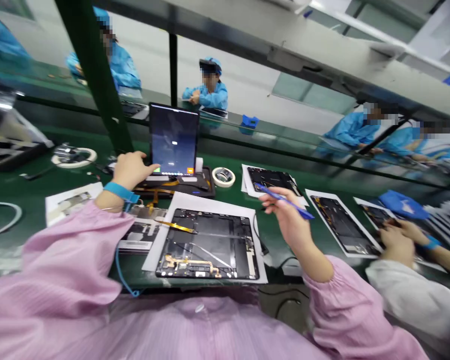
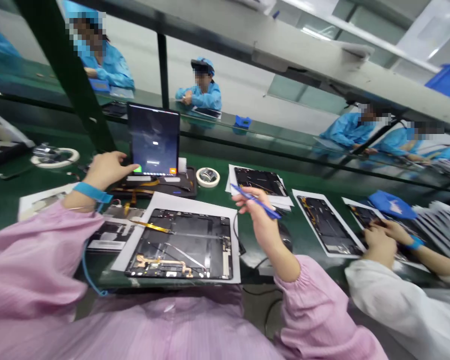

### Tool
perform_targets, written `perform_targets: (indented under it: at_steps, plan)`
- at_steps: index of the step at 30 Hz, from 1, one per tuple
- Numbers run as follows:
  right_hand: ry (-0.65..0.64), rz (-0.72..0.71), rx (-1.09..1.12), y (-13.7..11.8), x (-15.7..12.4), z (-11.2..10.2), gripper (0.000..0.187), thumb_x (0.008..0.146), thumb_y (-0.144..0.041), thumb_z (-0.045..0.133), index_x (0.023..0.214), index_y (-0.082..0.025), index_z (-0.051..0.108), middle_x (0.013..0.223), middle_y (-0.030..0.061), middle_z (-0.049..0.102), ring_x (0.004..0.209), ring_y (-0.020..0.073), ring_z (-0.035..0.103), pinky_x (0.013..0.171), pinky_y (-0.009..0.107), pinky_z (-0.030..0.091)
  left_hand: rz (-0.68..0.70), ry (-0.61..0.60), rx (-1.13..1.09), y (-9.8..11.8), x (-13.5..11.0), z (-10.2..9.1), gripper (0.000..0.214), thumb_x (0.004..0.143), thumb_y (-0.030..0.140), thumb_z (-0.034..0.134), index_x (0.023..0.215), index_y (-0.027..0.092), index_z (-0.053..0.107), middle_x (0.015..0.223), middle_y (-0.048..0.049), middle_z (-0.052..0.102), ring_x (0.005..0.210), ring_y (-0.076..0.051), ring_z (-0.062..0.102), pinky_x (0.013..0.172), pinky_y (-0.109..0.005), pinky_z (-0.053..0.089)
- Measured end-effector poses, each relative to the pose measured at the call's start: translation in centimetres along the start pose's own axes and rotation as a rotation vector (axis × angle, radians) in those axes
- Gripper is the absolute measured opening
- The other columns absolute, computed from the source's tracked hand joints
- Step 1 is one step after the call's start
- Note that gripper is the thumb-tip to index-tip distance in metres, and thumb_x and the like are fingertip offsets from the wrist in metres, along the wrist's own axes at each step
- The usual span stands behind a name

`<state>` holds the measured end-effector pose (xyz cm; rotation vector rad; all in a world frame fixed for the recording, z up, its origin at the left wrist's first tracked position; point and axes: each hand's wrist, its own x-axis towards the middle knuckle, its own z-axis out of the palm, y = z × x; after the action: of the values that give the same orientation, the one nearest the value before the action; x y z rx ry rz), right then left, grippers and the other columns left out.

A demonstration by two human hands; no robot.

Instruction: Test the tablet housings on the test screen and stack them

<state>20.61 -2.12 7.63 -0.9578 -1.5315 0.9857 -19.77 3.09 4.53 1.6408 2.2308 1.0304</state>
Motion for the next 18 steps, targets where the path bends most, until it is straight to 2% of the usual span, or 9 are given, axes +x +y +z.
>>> perform_targets:
  at_steps: [1, 2, 4, 6, 8, 11, 15, 18]
  plan:
    - [-0.01, 0.072, -0.009, 1.0, -0.5, -0.3, 0.017, 0.076, -0.031, 0.056, 0.088, -0.022, 0.051, 0.068, -0.0022, 0.054, 0.06, 0.013, 0.052, 0.055, 0.026, 0.04, 0.024, -0.011, 0.001, 0.9, -0.8, 0.0, 0.039, 0.071, 0.045, 0.064, 0.091, 0.011, 0.062, 0.091, -0.0091, 0.067, 0.101, -0.03, 0.056, 0.094, -0.043, 0.038]
    - [-0.009, 0.136, -0.015, 2.1, -1.0, -0.5, 0.013, 0.074, -0.029, 0.057, 0.082, -0.022, 0.05, 0.061, -0.0048, 0.049, 0.054, 0.0113, 0.047, 0.051, 0.025, 0.037, 0.078, -0.087, 0.0, 1.8, -1.8, 0.2, 0.04, 0.074, 0.049, 0.06, 0.093, 0.013, 0.063, 0.09, -0.0068, 0.067, 0.096, -0.028, 0.058, 0.09, -0.039, 0.041]
    - [-0.011, 0.239, -0.015, 4.3, -2.0, -0.7, 0.01, 0.075, -0.028, 0.054, 0.077, -0.022, 0.048, 0.05, -0.0084, 0.04, 0.045, 0.0097, 0.039, 0.047, 0.024, 0.033, 0.183, -0.363, -0.049, 3.6, -4.1, 0.8, 0.04, 0.074, 0.055, 0.056, 0.086, 0.018, 0.065, 0.083, -0.0032, 0.068, 0.081, -0.023, 0.061, 0.076, -0.031, 0.046]
    - [-0.024, 0.265, -0.079, 6.0, -2.8, -0.6, 0.01, 0.077, -0.03, 0.054, 0.081, -0.021, 0.05, 0.051, -0.0073, 0.045, 0.048, 0.0107, 0.043, 0.049, 0.024, 0.035, 0.273, -0.692, -0.092, 5.0, -6.3, 1.8, 0.039, 0.07, 0.057, 0.059, 0.078, 0.02, 0.065, 0.076, -0.0016, 0.069, 0.071, -0.019, 0.061, 0.066, -0.027, 0.045]
    - [-0.002, 0.233, -0.192, 7.0, -3.2, -0.4, 0.009, 0.075, -0.028, 0.057, 0.078, -0.021, 0.052, 0.055, -0.0056, 0.051, 0.052, 0.0112, 0.047, 0.052, 0.025, 0.036, 0.318, -0.909, -0.072, 5.8, -8.2, 2.8, 0.037, 0.066, 0.056, 0.062, 0.075, 0.021, 0.064, 0.071, -0.0004, 0.067, 0.065, -0.018, 0.06, 0.059, -0.025, 0.042]
    - [0.046, 0.206, -0.273, 7.6, -3.5, -0.2, 0.013, 0.074, -0.024, 0.053, 0.066, -0.022, 0.044, 0.049, -0.0077, 0.043, 0.047, 0.01, 0.041, 0.049, 0.024, 0.032, 0.32, -0.991, 0.007, 6.1, -9.6, 3.8, 0.032, 0.063, 0.052, 0.065, 0.071, 0.022, 0.061, 0.063, 0.0016, 0.063, 0.058, -0.016, 0.056, 0.052, -0.024, 0.036]
    - [0.007, 0.212, -0.302, 7.7, -3.7, -0.2, 0.012, 0.072, -0.02, 0.052, 0.064, -0.023, 0.043, 0.049, -0.0079, 0.043, 0.046, 0.0098, 0.039, 0.049, 0.024, 0.03, 0.318, -1.002, 0.047, 5.8, -9.9, 4.1, 0.03, 0.064, 0.05, 0.064, 0.061, 0.022, 0.056, 0.057, 0.0023, 0.06, 0.053, -0.014, 0.052, 0.048, -0.023, 0.031]
    - [-0.016, 0.216, -0.329, 7.6, -3.8, -0.2, 0.013, 0.074, -0.021, 0.054, 0.065, -0.022, 0.044, 0.05, -0.0074, 0.043, 0.048, 0.0105, 0.039, 0.05, 0.024, 0.03, 0.3, -1.079, 0.009, 5.4, -9.8, 4.1, 0.031, 0.068, 0.05, 0.062, 0.061, 0.021, 0.053, 0.055, 0.0023, 0.06, 0.051, -0.014, 0.053, 0.048, -0.023, 0.033]
